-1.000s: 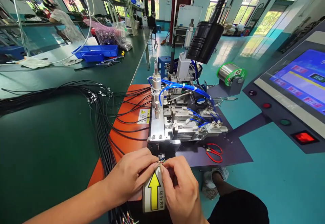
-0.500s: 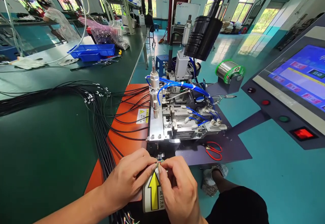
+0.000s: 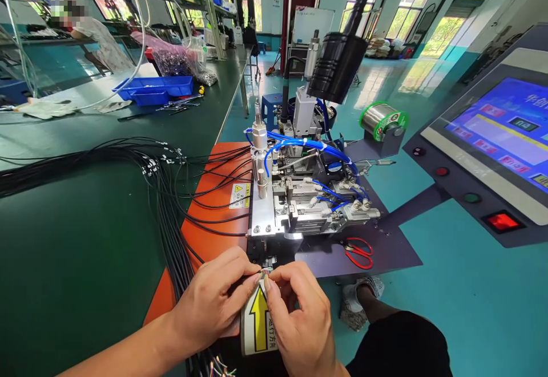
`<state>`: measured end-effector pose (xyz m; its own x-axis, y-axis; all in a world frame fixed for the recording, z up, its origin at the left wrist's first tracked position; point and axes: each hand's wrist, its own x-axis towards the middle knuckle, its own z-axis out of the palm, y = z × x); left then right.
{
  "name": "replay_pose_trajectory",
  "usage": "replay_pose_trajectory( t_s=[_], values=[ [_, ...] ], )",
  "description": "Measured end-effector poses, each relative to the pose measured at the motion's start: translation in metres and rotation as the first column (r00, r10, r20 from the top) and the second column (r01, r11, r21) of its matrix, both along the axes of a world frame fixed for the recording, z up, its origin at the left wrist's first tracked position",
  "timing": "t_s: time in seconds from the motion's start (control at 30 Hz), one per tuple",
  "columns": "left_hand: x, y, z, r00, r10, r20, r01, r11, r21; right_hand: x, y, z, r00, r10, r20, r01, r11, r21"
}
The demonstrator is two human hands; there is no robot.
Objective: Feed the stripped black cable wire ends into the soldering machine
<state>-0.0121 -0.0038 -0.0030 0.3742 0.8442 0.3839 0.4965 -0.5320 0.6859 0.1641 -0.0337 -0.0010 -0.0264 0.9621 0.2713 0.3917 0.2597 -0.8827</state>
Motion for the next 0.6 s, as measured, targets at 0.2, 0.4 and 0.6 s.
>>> replay_pose_trajectory(
  t_s=[0.2, 0.4, 0.6],
  values=[
    [0.0005, -0.0007, 0.0019, 1.0, 0.009, 0.01, -0.009, 1.0, 0.007, -0.0006, 0.0018, 0.0013, 1.0, 0.009, -0.014, -0.009, 1.0, -0.004],
    [-0.0003, -0.001, 0.0013, 1.0, -0.007, 0.009, 0.006, 1.0, 0.023, 0.0014, 0.0023, 0.0009, 0.999, 0.031, 0.014, -0.031, 0.997, 0.066],
    [0.0003, 0.0003, 0.0035, 1.0, 0.007, -0.012, -0.007, 0.999, 0.043, 0.0035, -0.0028, -0.0044, 0.995, 0.067, 0.08, -0.079, 0.984, 0.161]
  ],
)
